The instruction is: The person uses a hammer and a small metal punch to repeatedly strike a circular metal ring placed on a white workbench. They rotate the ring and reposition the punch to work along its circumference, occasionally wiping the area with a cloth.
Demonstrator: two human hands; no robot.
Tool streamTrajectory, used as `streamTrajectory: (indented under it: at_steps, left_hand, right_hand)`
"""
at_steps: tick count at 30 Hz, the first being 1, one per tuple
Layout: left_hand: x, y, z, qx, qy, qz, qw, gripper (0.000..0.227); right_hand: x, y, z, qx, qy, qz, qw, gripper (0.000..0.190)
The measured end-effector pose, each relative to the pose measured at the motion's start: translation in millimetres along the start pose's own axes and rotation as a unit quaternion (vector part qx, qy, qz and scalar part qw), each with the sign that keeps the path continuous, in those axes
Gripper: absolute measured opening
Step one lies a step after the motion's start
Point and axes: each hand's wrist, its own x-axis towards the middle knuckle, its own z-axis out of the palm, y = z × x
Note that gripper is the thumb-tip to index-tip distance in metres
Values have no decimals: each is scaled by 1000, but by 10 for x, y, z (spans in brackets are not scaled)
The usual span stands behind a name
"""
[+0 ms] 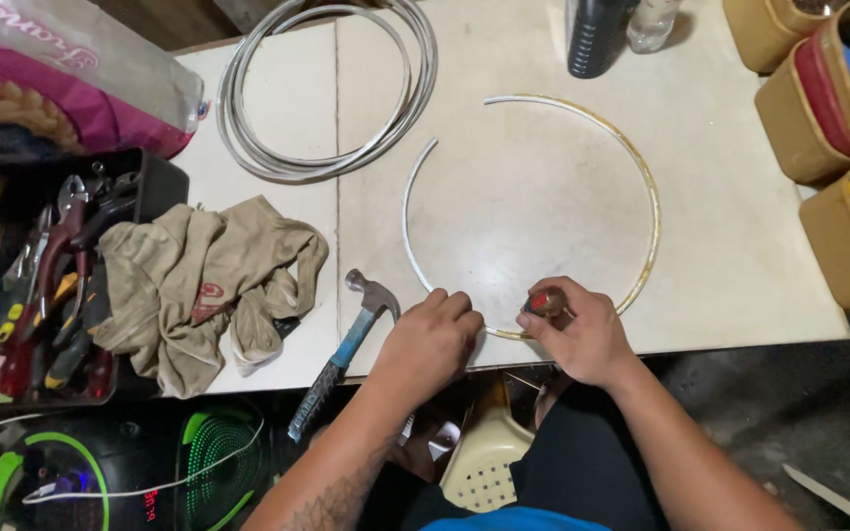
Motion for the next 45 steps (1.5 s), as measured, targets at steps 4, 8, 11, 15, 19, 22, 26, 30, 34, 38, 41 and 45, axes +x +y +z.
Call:
streamTrajectory:
  at_steps: [4, 8, 11, 15, 19, 22, 26, 30, 34, 38, 41, 45]
  left_hand:
    - [82, 28, -144, -37, -42, -27, 998, 8]
    - [21, 43, -270, -86, -61, -101, 989, 10]
    - [-194, 129, -370, -113, -84, -150, 979, 17]
    - [-572, 253, -373, -168, -139, -185, 958, 16]
    - [-753, 277, -309, -142, -128, -202, 960, 20]
    - [-653, 309, -428, -169, -88, -228, 955, 21]
    - [-497, 314, -189, -105, 77, -138, 982, 21]
    - [-279, 326, 60, -53, 94, -120, 987, 28]
    - [-292, 162, 355, -34, 94, -122, 988, 17]
    - [-305, 195, 67, -28, 103, -136, 985, 26]
    - [-353, 293, -21, -20, 130, -139, 982, 34]
    - [-453, 450, 139, -21, 142, -149, 978, 44]
  right_hand:
    - [4, -7, -2, 9, -2, 4, 1000, 32]
    - [9, -24, -6, 27, -5, 10, 1000, 31]
    - [12, 10, -17, 25, -5, 9, 1000, 31]
    - [16, 39, -11, 3, -1, 13, 1000, 33]
    - [25, -25, -16, -7, -5, 12, 1000, 33]
    - [16, -151, -34, -47, -42, 55, 996, 28]
    - [49, -15, -23, 11, -14, 53, 998, 30]
    - [92, -269, 10, 100, 29, 36, 994, 31]
    - [131, -324, -140, 71, 45, -10, 996, 32]
    - [24, -243, -257, 24, 65, 3, 998, 31]
    - [-64, -44, -274, -31, 69, 8, 997, 33]
    - [-144, -55, -248, -42, 95, 31, 994, 33]
